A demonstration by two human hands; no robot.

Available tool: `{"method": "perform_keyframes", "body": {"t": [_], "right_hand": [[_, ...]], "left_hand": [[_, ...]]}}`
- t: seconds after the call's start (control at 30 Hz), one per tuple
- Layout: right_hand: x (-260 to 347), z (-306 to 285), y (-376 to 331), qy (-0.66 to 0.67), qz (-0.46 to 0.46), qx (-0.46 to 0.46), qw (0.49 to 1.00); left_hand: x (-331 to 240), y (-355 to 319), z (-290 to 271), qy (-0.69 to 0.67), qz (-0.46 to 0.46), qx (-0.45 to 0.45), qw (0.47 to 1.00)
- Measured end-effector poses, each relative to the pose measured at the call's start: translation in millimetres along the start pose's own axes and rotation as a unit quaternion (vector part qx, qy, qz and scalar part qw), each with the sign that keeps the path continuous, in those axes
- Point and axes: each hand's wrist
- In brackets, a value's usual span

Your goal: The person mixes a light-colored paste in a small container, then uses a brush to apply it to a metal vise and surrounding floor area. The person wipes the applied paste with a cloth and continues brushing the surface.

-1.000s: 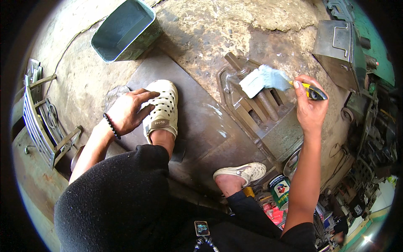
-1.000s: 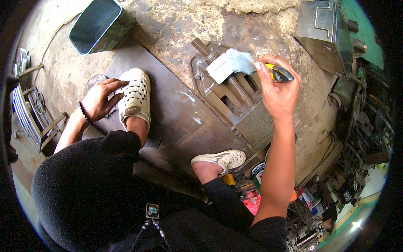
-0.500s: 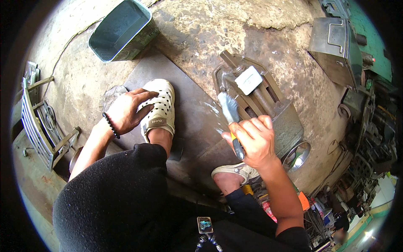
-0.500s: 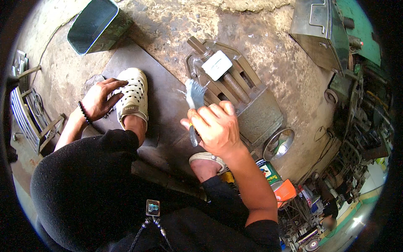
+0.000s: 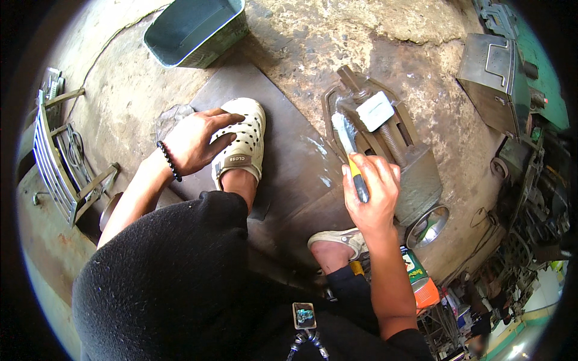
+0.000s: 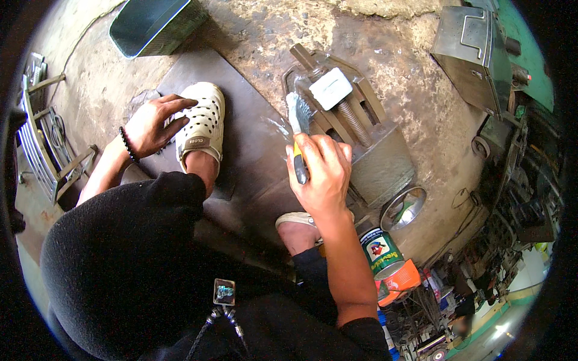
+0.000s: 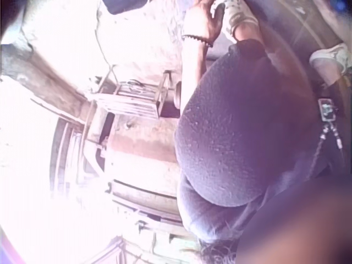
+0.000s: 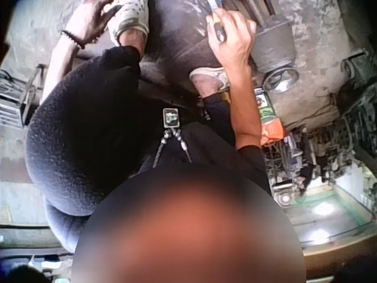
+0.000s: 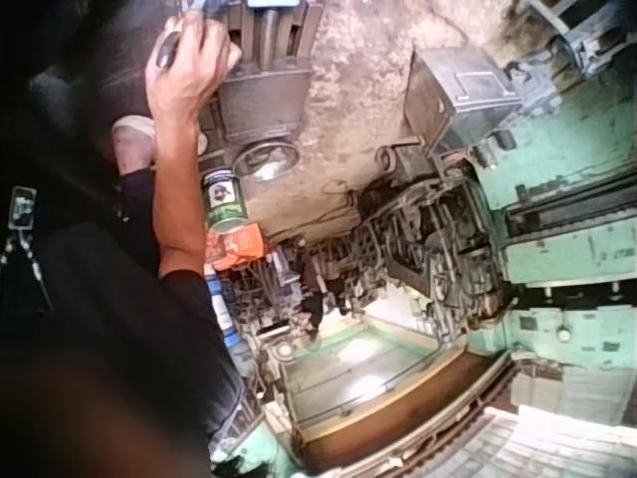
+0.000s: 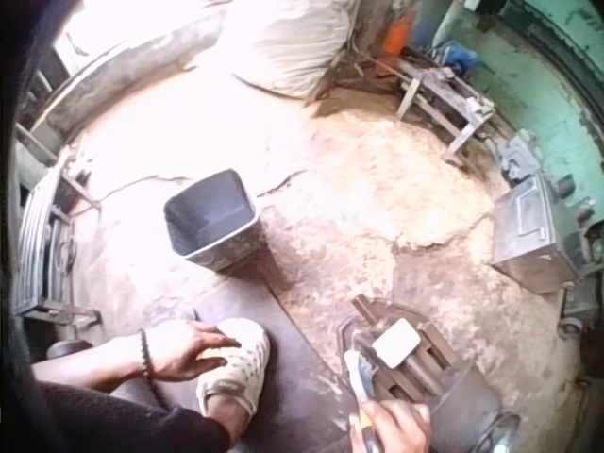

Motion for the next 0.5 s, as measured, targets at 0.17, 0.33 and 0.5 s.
{"method": "perform_keyframes", "body": {"t": [0.17,0.33,0.5], "right_hand": [[-7,20,4,-0.021,0.02,-0.029,0.999],[-13,24,6,-0.044,0.005,-0.026,0.999],[-3,-10,5,-0.055,-0.013,-0.056,0.997]], "left_hand": [[-1,-2,3,-0.009,0.008,-0.001,1.0],[2,-4,5,-0.007,0.021,-0.004,1.0],[4,-8,4,-0.021,0.015,-0.004,1.0]]}}
Point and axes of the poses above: each hand's wrist, its own y-axis towards the middle knuckle, its own z-axis out of the palm, x = y × z, and after that the axes turned 13 degrees about -y, right-handed
